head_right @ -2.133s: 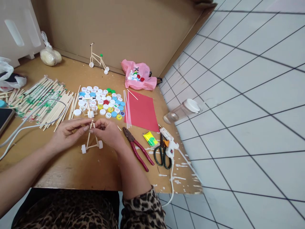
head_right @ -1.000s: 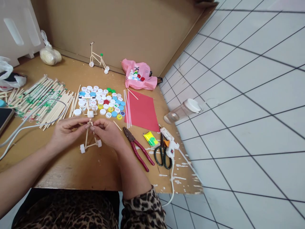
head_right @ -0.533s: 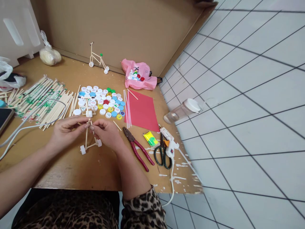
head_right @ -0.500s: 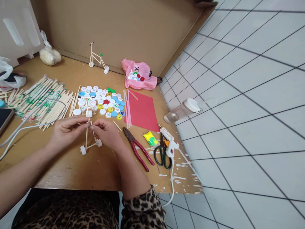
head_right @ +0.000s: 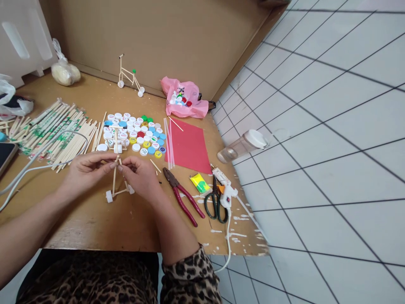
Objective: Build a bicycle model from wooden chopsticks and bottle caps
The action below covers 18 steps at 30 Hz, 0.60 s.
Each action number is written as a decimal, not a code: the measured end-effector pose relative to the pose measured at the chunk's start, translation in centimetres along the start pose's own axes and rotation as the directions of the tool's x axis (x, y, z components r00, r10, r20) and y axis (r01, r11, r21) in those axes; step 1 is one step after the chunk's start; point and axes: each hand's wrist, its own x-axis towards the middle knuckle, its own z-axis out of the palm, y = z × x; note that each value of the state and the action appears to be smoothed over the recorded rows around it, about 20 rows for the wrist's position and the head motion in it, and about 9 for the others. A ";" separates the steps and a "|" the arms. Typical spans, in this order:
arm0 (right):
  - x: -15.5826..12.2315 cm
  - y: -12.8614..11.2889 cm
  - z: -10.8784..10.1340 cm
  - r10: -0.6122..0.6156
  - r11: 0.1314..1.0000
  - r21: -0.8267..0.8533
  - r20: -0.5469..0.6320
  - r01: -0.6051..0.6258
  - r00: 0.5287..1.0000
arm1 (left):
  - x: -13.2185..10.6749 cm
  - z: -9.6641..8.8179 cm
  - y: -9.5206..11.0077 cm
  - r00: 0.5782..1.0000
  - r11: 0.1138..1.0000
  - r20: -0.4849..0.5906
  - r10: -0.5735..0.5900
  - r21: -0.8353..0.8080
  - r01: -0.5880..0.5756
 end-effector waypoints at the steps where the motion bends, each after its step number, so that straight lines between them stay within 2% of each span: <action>1: 0.0 0.0 0.0 0.000 1.000 0.009 -0.006 0.000 1.000 | 0.0 0.0 0.1 1.000 1.000 0.000 0.000 0.004 0.000; 18: 0.2 0.2 0.2 -0.059 0.998 -0.003 -0.055 0.059 0.997 | 0.2 -0.4 0.0 0.999 1.000 0.029 -0.023 -0.003 0.023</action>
